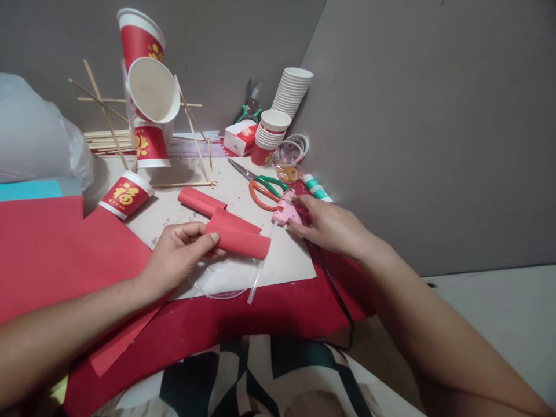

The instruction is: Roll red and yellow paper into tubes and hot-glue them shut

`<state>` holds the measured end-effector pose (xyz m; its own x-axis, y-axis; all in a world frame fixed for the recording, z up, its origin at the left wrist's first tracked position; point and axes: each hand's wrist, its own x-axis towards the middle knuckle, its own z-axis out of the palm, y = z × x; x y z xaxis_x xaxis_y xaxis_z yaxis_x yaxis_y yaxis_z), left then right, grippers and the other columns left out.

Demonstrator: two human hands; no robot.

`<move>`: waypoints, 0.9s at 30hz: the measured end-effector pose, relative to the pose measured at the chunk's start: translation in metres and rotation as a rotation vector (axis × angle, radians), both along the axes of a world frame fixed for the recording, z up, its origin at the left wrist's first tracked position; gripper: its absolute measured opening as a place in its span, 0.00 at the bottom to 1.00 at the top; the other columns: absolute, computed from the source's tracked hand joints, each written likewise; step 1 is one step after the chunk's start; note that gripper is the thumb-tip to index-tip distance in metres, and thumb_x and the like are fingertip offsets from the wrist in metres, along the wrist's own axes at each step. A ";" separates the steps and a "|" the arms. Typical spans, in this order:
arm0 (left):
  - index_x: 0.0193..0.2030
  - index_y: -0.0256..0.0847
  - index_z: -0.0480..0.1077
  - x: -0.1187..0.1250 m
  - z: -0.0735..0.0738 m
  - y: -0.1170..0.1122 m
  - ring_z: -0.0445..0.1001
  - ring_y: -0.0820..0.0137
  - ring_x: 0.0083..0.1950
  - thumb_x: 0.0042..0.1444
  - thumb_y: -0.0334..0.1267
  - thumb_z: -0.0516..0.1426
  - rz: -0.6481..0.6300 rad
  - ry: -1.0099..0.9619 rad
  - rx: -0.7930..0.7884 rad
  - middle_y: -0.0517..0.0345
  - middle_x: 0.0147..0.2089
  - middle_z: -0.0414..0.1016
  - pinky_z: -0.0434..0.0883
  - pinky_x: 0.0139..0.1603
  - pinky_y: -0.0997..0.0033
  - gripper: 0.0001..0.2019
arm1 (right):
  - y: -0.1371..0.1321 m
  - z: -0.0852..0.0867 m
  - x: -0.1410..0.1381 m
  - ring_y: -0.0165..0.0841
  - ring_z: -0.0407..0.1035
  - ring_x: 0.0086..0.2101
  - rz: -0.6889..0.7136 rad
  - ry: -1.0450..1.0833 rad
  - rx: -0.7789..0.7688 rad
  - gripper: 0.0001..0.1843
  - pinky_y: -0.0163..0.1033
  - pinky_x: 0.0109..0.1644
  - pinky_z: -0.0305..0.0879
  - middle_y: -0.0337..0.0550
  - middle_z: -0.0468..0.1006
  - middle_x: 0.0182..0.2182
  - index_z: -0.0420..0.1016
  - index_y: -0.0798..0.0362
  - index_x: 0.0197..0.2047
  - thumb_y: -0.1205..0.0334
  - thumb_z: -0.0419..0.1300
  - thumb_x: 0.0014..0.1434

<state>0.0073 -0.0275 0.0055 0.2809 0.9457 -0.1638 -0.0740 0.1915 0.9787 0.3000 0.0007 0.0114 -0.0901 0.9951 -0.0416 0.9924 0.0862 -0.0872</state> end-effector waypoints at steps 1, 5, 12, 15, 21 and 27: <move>0.27 0.38 0.77 0.000 -0.001 0.000 0.76 0.74 0.28 0.56 0.38 0.63 -0.006 -0.013 -0.005 0.58 0.26 0.80 0.73 0.33 0.75 0.08 | -0.001 -0.001 -0.003 0.53 0.75 0.44 -0.017 -0.050 -0.027 0.30 0.47 0.37 0.67 0.59 0.79 0.48 0.66 0.55 0.59 0.47 0.56 0.59; 0.28 0.38 0.78 0.000 -0.003 0.000 0.77 0.73 0.29 0.55 0.38 0.64 0.001 -0.037 -0.033 0.57 0.26 0.80 0.74 0.35 0.75 0.07 | -0.002 -0.009 -0.009 0.52 0.76 0.37 -0.078 -0.092 -0.013 0.30 0.45 0.31 0.63 0.59 0.80 0.44 0.62 0.55 0.60 0.46 0.55 0.60; 0.25 0.37 0.76 -0.001 -0.004 0.004 0.76 0.73 0.27 0.54 0.37 0.64 0.012 -0.041 -0.067 0.57 0.24 0.79 0.73 0.31 0.75 0.08 | -0.014 -0.027 0.012 0.45 0.76 0.39 -0.150 0.362 0.189 0.24 0.48 0.40 0.68 0.54 0.80 0.45 0.62 0.49 0.48 0.50 0.64 0.52; 0.23 0.37 0.75 0.000 -0.005 0.004 0.74 0.75 0.25 0.54 0.36 0.63 0.000 -0.050 -0.071 0.58 0.23 0.78 0.72 0.31 0.76 0.10 | -0.024 -0.010 0.019 0.39 0.73 0.31 -0.299 0.754 0.250 0.27 0.44 0.34 0.68 0.52 0.81 0.37 0.62 0.48 0.42 0.53 0.69 0.43; 0.26 0.37 0.77 0.002 -0.008 0.002 0.75 0.75 0.27 0.54 0.36 0.63 -0.009 -0.048 -0.098 0.56 0.25 0.79 0.73 0.32 0.76 0.08 | -0.041 0.022 0.014 0.35 0.71 0.33 -0.314 1.452 0.465 0.16 0.35 0.23 0.65 0.53 0.77 0.44 0.72 0.49 0.37 0.53 0.67 0.45; 0.27 0.36 0.76 0.003 -0.014 0.002 0.77 0.75 0.30 0.55 0.35 0.62 -0.057 -0.074 -0.138 0.57 0.27 0.80 0.73 0.37 0.75 0.07 | -0.059 -0.008 -0.017 0.27 0.59 0.18 -0.258 1.570 0.066 0.13 0.33 0.13 0.50 0.45 0.75 0.28 0.77 0.52 0.35 0.51 0.65 0.53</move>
